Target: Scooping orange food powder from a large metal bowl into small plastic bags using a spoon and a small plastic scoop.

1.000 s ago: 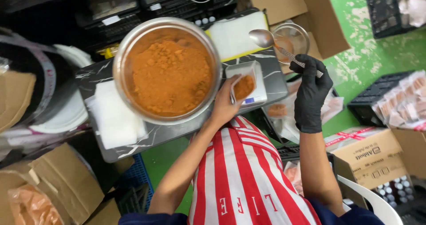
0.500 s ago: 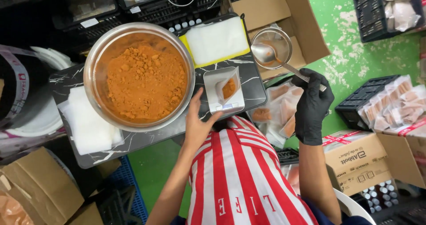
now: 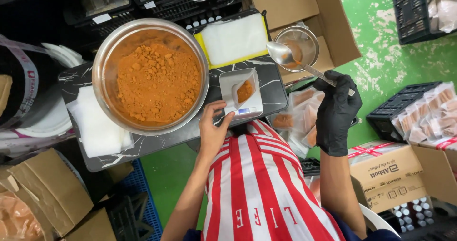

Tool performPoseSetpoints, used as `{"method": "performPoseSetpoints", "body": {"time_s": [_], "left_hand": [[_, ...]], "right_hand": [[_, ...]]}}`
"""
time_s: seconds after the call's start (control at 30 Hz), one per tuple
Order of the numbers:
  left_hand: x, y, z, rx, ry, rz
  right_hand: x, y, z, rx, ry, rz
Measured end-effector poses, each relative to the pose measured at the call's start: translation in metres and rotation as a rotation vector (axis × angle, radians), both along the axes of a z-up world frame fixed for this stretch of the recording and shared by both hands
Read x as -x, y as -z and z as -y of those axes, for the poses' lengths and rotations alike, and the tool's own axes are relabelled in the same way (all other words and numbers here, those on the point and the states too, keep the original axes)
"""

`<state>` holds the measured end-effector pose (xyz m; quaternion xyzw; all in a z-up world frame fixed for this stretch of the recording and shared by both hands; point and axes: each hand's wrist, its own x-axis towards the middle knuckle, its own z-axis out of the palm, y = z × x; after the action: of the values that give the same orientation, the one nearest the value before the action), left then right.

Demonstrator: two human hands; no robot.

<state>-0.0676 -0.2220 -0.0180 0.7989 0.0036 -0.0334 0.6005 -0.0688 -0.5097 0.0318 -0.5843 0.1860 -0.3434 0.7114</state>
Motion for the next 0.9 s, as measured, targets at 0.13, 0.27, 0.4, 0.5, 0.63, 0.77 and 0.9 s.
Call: {"method": "performPoseSetpoints", "body": {"time_s": [0.13, 0.27, 0.4, 0.5, 0.63, 0.77, 0.9], "left_hand": [[-0.006, 0.009, 0.008, -0.018, 0.032, 0.077], [-0.012, 0.027, 0.015, -0.112, 0.050, 0.188], [-0.020, 0.036, 0.020, -0.261, 0.096, 0.333], [-0.030, 0.052, 0.018, -0.384, 0.186, 0.594], [-0.038, -0.013, 0.011, -0.203, 0.193, 0.671], [-0.026, -0.078, -0.030, 0.096, -0.028, 0.328], [-0.024, -0.092, -0.079, 0.260, -0.216, 0.336]], "right_hand": [[0.006, 0.004, 0.002, -0.004, 0.015, 0.003], [0.008, 0.012, 0.006, -0.009, 0.016, -0.013], [0.005, 0.014, 0.003, -0.033, 0.015, -0.004], [0.000, 0.001, -0.008, 0.011, -0.006, -0.072], [-0.025, 0.018, -0.031, 0.024, -0.063, -0.145], [-0.049, 0.016, -0.091, 0.110, -0.409, -0.385], [-0.066, 0.164, -0.135, 0.250, -0.583, -0.529]]}}
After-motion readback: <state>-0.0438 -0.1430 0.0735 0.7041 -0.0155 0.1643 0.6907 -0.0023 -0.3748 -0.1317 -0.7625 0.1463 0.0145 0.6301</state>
